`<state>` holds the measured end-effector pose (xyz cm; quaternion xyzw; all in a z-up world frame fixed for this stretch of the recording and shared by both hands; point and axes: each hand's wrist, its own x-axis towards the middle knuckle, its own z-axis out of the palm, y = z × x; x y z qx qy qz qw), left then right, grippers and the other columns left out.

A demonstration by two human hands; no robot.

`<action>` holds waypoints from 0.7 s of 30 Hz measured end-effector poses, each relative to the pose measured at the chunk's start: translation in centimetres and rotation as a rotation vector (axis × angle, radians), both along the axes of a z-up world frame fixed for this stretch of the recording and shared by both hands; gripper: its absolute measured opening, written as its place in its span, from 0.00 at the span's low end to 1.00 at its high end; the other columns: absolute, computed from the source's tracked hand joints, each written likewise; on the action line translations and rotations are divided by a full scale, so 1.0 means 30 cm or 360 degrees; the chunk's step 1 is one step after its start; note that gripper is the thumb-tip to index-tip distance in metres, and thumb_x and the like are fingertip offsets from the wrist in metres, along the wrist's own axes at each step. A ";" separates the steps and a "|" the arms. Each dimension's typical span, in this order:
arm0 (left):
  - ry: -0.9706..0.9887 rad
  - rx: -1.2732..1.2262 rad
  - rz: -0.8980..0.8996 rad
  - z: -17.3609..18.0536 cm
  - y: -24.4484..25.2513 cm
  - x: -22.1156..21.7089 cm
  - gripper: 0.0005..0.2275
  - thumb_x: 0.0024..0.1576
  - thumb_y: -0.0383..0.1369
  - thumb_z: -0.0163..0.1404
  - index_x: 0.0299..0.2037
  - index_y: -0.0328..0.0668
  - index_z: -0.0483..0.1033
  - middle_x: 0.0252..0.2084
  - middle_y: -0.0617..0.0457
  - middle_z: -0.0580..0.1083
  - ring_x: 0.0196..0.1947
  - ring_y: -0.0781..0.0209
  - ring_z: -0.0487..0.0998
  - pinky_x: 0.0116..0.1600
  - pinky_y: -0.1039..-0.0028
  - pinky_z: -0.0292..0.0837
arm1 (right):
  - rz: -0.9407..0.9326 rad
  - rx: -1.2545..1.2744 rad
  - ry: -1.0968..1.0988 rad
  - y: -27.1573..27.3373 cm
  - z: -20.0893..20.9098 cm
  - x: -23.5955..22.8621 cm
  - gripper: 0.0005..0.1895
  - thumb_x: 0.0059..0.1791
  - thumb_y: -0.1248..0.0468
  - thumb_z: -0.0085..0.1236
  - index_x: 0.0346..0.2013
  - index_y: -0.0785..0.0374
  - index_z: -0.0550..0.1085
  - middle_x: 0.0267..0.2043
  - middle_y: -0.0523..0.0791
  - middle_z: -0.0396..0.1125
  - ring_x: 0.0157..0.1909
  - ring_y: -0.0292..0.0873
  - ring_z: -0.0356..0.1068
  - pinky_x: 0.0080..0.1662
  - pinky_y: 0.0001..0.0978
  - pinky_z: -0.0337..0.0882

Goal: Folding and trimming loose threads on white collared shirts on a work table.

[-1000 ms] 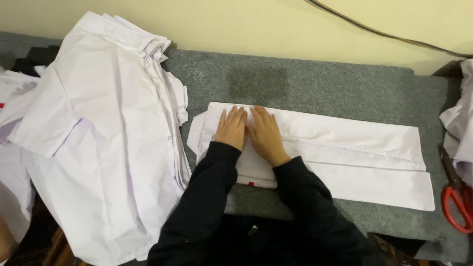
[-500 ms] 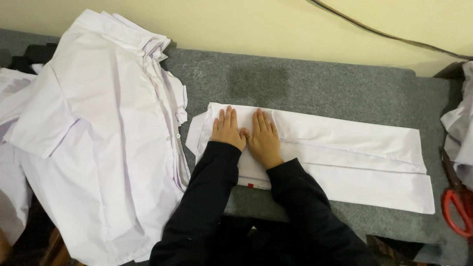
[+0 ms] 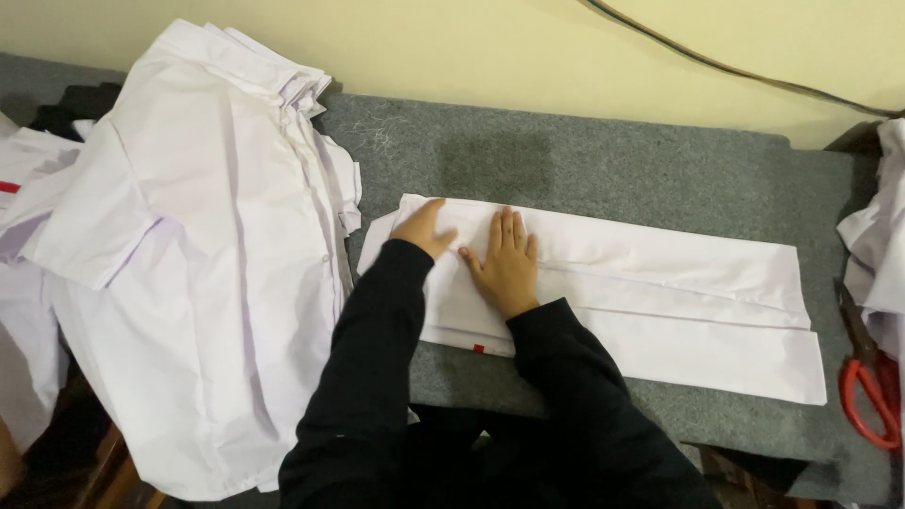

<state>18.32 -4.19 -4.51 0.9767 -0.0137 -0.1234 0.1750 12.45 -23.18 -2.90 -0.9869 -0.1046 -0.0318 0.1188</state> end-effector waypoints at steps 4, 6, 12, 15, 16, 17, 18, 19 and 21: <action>-0.0517 -0.0277 0.0574 -0.105 0.221 0.142 0.11 0.63 0.45 0.47 0.53 0.61 0.75 0.45 0.61 0.76 0.49 0.60 0.80 0.54 0.65 0.76 | 0.0010 0.0008 0.0077 0.006 0.032 -0.014 0.49 0.55 0.30 0.27 0.76 0.66 0.49 0.80 0.55 0.39 0.82 0.54 0.35 0.73 0.61 0.43; -0.0597 -0.0023 0.0694 -0.087 0.272 0.157 0.10 0.64 0.46 0.44 0.44 0.60 0.78 0.38 0.62 0.75 0.45 0.61 0.80 0.49 0.66 0.76 | 0.0008 -0.0011 0.0091 0.010 0.039 -0.018 0.49 0.55 0.29 0.26 0.76 0.66 0.48 0.80 0.55 0.38 0.82 0.54 0.35 0.73 0.61 0.42; -0.0103 -0.0016 0.0530 -0.035 0.257 0.175 0.12 0.59 0.46 0.49 0.49 0.65 0.81 0.46 0.62 0.81 0.53 0.56 0.80 0.55 0.61 0.73 | 0.0006 0.0023 0.0146 0.011 0.065 -0.019 0.48 0.55 0.30 0.26 0.76 0.66 0.48 0.81 0.56 0.37 0.82 0.54 0.34 0.73 0.61 0.41; -0.0107 -0.0132 0.0468 -0.104 0.285 0.215 0.12 0.56 0.43 0.52 0.50 0.67 0.81 0.46 0.67 0.81 0.54 0.60 0.80 0.57 0.65 0.73 | 0.0009 0.0001 0.0143 0.010 0.067 -0.020 0.48 0.55 0.31 0.27 0.76 0.66 0.48 0.80 0.56 0.38 0.82 0.54 0.34 0.73 0.61 0.41; -0.0148 -0.0347 0.0429 -0.134 0.300 0.234 0.12 0.55 0.39 0.54 0.49 0.65 0.82 0.45 0.63 0.81 0.52 0.58 0.80 0.57 0.64 0.74 | 0.0007 0.0002 0.0160 0.010 0.070 -0.020 0.48 0.56 0.31 0.27 0.76 0.66 0.48 0.81 0.56 0.37 0.82 0.54 0.34 0.73 0.60 0.41; -0.0188 -0.0561 0.0388 -0.164 0.316 0.251 0.13 0.54 0.34 0.57 0.48 0.63 0.83 0.44 0.59 0.82 0.51 0.56 0.81 0.57 0.64 0.75 | 0.0005 0.0004 0.0177 0.011 0.073 -0.021 0.48 0.56 0.31 0.26 0.76 0.66 0.48 0.81 0.55 0.37 0.82 0.53 0.34 0.73 0.60 0.40; -0.0186 -0.0561 0.0386 -0.164 0.326 0.250 0.13 0.54 0.34 0.57 0.48 0.63 0.83 0.44 0.59 0.82 0.51 0.56 0.81 0.57 0.64 0.75 | 0.0003 0.0004 0.0179 0.010 0.077 -0.023 0.48 0.56 0.31 0.26 0.76 0.66 0.48 0.81 0.55 0.37 0.82 0.53 0.34 0.73 0.60 0.40; -0.0191 -0.0668 0.0381 -0.161 0.338 0.250 0.12 0.55 0.33 0.56 0.48 0.61 0.84 0.44 0.57 0.82 0.49 0.56 0.81 0.57 0.65 0.75 | 0.0006 0.0010 0.0191 0.010 0.081 -0.023 0.48 0.56 0.31 0.26 0.76 0.66 0.48 0.81 0.56 0.37 0.82 0.53 0.33 0.73 0.60 0.40; -0.0194 -0.0772 0.0374 -0.149 0.345 0.244 0.11 0.57 0.32 0.55 0.48 0.60 0.84 0.45 0.55 0.82 0.48 0.56 0.82 0.56 0.66 0.75 | 0.0009 0.0018 0.0205 0.009 0.082 -0.023 0.48 0.56 0.31 0.26 0.76 0.66 0.48 0.81 0.56 0.37 0.82 0.54 0.33 0.73 0.60 0.40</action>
